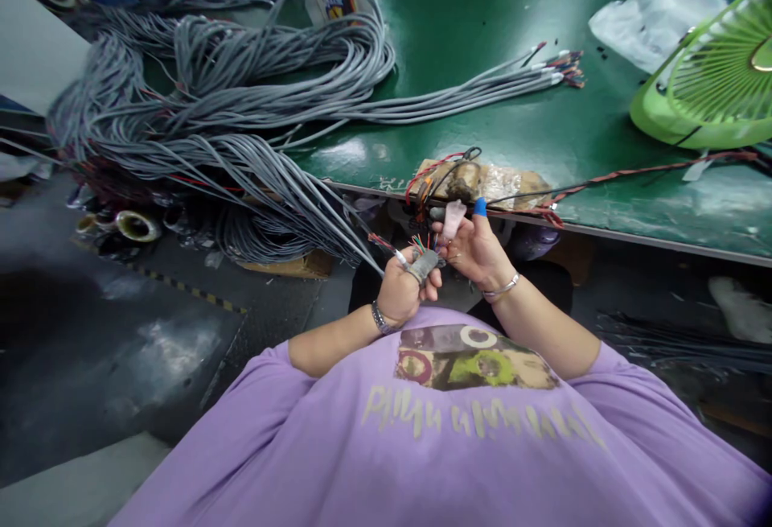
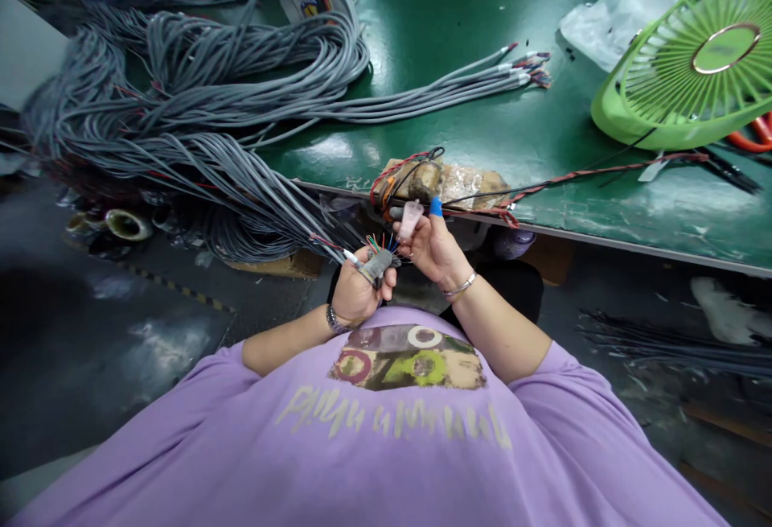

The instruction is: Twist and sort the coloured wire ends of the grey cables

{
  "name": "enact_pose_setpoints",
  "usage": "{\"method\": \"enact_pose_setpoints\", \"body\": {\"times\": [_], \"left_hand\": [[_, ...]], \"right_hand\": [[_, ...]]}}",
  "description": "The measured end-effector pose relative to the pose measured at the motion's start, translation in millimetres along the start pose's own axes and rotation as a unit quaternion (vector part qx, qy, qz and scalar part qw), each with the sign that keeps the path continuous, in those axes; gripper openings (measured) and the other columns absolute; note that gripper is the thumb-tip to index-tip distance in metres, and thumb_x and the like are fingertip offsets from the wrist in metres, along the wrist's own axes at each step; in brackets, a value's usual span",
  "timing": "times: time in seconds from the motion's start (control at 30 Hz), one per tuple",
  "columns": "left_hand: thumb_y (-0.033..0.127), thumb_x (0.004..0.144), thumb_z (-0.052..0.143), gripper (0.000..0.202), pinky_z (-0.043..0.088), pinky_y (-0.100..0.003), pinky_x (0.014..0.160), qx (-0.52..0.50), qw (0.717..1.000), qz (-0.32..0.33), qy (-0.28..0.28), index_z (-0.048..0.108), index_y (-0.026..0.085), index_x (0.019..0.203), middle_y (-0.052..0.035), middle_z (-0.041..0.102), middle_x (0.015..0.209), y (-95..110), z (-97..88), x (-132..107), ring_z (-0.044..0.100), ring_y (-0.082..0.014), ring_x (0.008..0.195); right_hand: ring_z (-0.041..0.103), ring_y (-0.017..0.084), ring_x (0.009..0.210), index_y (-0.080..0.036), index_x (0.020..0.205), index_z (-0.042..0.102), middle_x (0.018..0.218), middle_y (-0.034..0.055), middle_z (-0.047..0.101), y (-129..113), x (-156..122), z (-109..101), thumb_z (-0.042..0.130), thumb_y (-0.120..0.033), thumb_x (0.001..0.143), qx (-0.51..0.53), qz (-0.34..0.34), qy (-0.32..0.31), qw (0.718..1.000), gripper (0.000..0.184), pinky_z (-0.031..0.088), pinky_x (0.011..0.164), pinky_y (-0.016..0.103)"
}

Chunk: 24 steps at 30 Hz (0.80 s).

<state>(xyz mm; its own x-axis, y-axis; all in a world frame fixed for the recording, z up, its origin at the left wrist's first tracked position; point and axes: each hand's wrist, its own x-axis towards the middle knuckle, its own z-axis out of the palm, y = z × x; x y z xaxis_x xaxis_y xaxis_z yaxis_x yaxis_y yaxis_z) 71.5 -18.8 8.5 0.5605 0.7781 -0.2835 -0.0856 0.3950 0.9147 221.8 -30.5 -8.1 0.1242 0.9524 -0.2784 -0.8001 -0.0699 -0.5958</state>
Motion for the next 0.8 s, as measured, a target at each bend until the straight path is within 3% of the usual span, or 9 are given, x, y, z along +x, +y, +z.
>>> {"method": "enact_pose_setpoints", "body": {"times": [0.27,0.37,0.5,0.57,0.8], "left_hand": [[0.057,0.073,0.072,0.043,0.026,-0.017,0.031,0.008,0.999,0.028,0.029,0.054,0.018,0.078,0.0044,0.062,0.055,4.7,3.9,1.1,0.05,-0.0067,0.034],[0.055,0.075,0.072,0.041,0.026,-0.017,0.032,0.005,0.999,0.039,0.03,0.055,0.018,0.078,0.0045,0.062,0.055,4.4,5.8,2.7,0.051,-0.0066,0.034],[0.056,0.077,0.07,0.041,0.027,-0.017,0.032,0.018,0.998,0.054,0.03,0.054,0.018,0.078,0.0042,0.062,0.056,2.0,5.5,4.7,0.052,-0.0064,0.035],[0.057,0.077,0.069,0.042,0.028,-0.017,0.033,0.032,0.997,0.057,0.03,0.055,0.018,0.078,0.004,0.063,0.057,0.3,4.6,5.6,0.052,-0.0064,0.036],[0.058,0.081,0.066,0.042,0.029,-0.017,0.034,0.07,0.995,0.068,0.028,0.056,0.018,0.079,0.0027,0.064,0.06,-4.3,1.2,6.2,0.054,-0.0064,0.038]], "right_hand": [[0.055,0.011,0.061,-0.02,0.081,0.066,0.072,-0.0006,0.067,-4.3,-4.8,2.3,0.07,-0.045,0.082,-0.042,-0.036,0.03,0.998,0.025,0.04,0.054,0.024],[0.055,0.012,0.06,-0.021,0.08,0.066,0.07,-0.0002,0.066,-1.0,-3.0,0.6,0.067,-0.055,0.084,-0.066,-0.065,0.035,0.995,0.034,0.041,0.054,0.025],[0.058,0.013,0.063,-0.021,0.077,0.066,0.071,0.0006,0.068,7.1,0.1,-4.2,0.066,-0.067,0.08,-0.143,-0.173,0.067,0.972,0.045,0.043,0.055,0.025],[0.061,0.014,0.066,-0.022,0.076,0.066,0.072,0.0011,0.069,9.9,1.8,-5.2,0.068,-0.068,0.078,-0.162,-0.197,0.08,0.964,0.047,0.043,0.055,0.026],[0.06,0.01,0.057,-0.021,0.077,0.064,0.066,-0.0014,0.069,5.8,7.0,3.9,0.074,-0.066,0.073,-0.033,-0.089,0.073,0.993,0.047,0.046,0.052,0.022]]}}
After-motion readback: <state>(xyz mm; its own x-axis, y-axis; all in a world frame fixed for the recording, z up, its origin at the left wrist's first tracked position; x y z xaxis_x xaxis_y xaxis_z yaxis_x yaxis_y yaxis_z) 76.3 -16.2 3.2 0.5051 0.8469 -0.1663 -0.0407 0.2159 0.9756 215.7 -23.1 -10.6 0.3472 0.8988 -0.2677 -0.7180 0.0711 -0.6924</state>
